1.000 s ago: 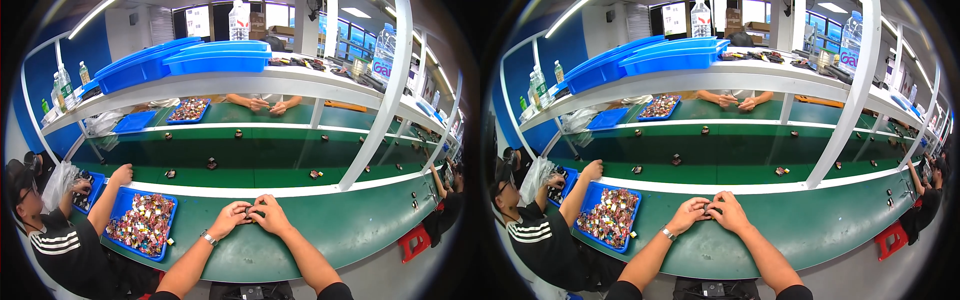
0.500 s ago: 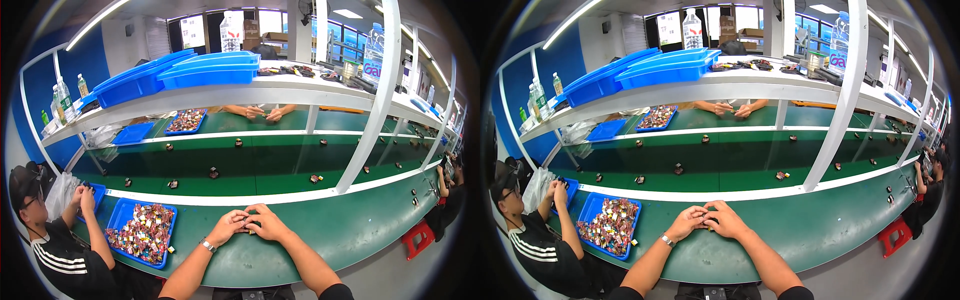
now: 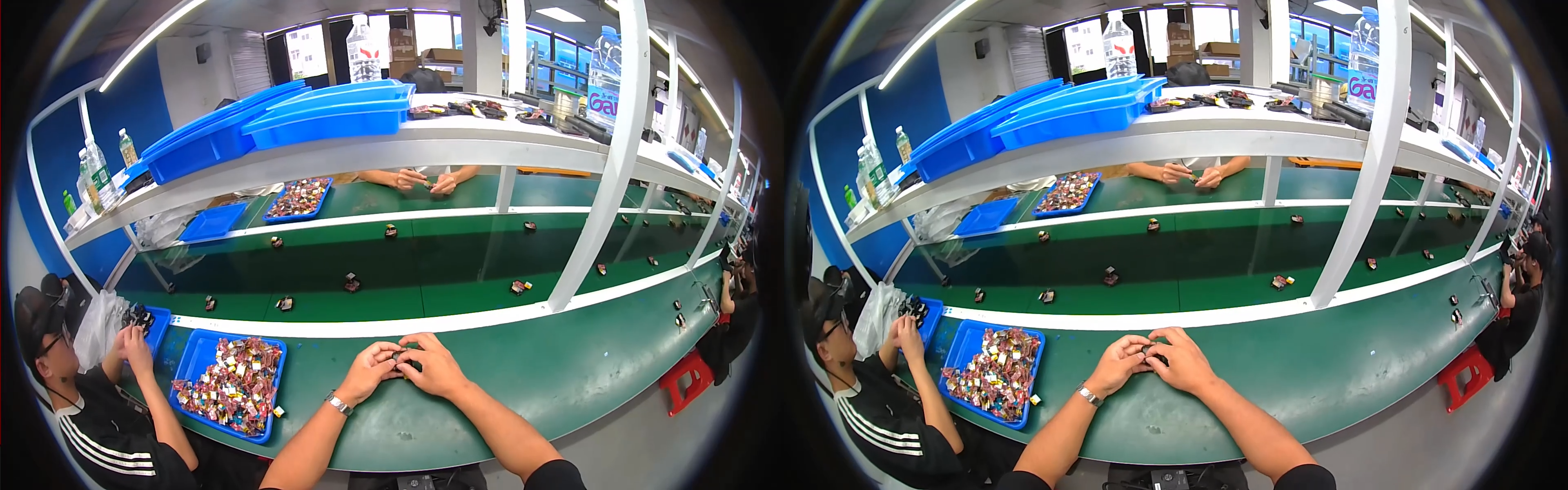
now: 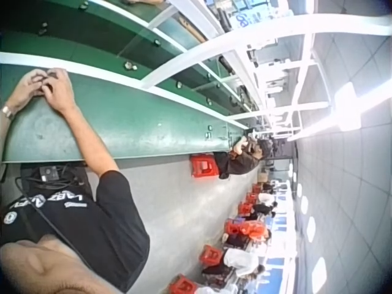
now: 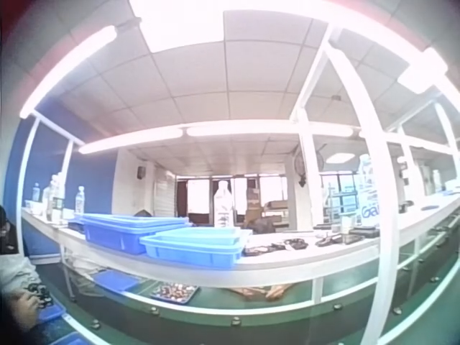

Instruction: The recorder is assembling small parts on a production line, picking them from a blue tray and arranging them.

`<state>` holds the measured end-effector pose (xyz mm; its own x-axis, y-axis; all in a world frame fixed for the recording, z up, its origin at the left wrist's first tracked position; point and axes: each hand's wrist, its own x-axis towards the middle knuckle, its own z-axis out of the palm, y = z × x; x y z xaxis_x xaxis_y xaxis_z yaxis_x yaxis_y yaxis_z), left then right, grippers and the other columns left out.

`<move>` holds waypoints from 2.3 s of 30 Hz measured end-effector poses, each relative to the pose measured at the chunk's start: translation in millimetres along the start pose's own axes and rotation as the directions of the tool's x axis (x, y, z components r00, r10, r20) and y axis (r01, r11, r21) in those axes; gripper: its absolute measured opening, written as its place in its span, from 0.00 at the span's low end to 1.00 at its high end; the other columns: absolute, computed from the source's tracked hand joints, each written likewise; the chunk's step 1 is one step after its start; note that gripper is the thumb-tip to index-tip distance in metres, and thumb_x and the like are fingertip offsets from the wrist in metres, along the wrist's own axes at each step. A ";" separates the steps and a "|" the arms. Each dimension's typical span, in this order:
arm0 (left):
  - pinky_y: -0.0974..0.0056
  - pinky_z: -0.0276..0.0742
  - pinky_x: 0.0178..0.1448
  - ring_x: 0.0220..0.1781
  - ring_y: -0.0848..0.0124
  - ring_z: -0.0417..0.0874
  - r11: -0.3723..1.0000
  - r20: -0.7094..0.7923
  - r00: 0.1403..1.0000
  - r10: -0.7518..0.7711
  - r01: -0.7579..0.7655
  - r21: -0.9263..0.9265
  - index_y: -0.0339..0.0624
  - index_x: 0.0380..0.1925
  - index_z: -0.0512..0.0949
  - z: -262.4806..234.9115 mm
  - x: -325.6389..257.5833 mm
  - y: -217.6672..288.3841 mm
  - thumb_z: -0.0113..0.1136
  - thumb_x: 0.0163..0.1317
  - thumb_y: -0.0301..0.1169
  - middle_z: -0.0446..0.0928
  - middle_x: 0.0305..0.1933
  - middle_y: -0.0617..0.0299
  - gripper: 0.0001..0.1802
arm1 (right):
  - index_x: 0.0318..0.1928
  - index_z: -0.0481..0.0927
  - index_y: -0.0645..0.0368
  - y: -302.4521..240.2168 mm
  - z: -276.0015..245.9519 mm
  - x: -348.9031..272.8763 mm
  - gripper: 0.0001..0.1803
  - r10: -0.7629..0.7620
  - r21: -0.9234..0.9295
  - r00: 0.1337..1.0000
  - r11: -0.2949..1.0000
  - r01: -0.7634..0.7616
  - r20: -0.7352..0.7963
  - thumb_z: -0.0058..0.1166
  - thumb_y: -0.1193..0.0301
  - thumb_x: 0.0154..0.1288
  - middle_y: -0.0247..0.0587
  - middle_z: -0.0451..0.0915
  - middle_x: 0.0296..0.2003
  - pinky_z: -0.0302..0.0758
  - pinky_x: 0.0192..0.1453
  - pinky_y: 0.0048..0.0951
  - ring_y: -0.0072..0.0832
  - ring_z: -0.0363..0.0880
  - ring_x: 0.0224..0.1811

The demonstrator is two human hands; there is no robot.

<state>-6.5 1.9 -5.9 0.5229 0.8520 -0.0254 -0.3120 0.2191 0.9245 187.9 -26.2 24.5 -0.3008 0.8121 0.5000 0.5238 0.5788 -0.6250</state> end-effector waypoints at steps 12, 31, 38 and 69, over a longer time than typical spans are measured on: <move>0.61 0.81 0.60 0.57 0.67 0.80 0.993 0.036 0.999 0.009 -0.005 -0.117 0.38 0.56 0.71 -4.9 -0.7 0.1 0.54 0.71 0.24 0.76 0.59 0.54 0.15 | 0.40 0.87 0.55 0.7 9.5 -1.5 0.08 -0.003 0.035 0.997 0.999 0.005 -0.074 0.65 0.74 0.58 0.36 0.79 0.50 0.77 0.56 0.35 0.36 0.75 0.56; 0.58 0.77 0.64 0.61 0.67 0.78 0.971 0.064 0.990 0.124 -0.108 -0.211 0.38 0.54 0.70 -6.6 0.3 -4.6 0.52 0.71 0.23 0.73 0.63 0.52 0.13 | 0.39 0.87 0.54 -10.8 15.2 2.3 0.11 -0.075 -0.042 0.974 0.997 0.067 -0.216 0.67 0.76 0.52 0.40 0.78 0.52 0.75 0.59 0.38 0.40 0.74 0.57; 0.58 0.77 0.65 0.61 0.67 0.78 0.967 0.073 0.995 0.073 -0.053 -0.250 0.37 0.54 0.72 -0.2 -0.8 0.8 0.54 0.72 0.26 0.73 0.64 0.51 0.13 | 0.38 0.87 0.54 -6.5 14.9 -1.0 0.11 -0.030 -0.012 0.974 1.000 0.029 -0.225 0.67 0.76 0.52 0.39 0.79 0.52 0.75 0.59 0.38 0.40 0.75 0.57; 0.56 0.76 0.64 0.58 0.68 0.79 0.976 -0.072 0.997 0.020 -0.035 -0.215 0.38 0.56 0.70 0.1 1.6 -6.1 0.54 0.72 0.28 0.77 0.57 0.57 0.15 | 0.39 0.83 0.55 -13.3 15.5 7.8 0.12 -0.170 -0.264 0.967 0.957 0.117 -0.190 0.64 0.77 0.50 0.34 0.77 0.38 0.80 0.41 0.31 0.33 0.78 0.44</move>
<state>-3.7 2.0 -11.5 0.4577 0.8884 -0.0342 -0.4938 0.2860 0.8212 166.3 -26.4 27.4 -0.2287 0.6726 0.7038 0.6765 0.6297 -0.3819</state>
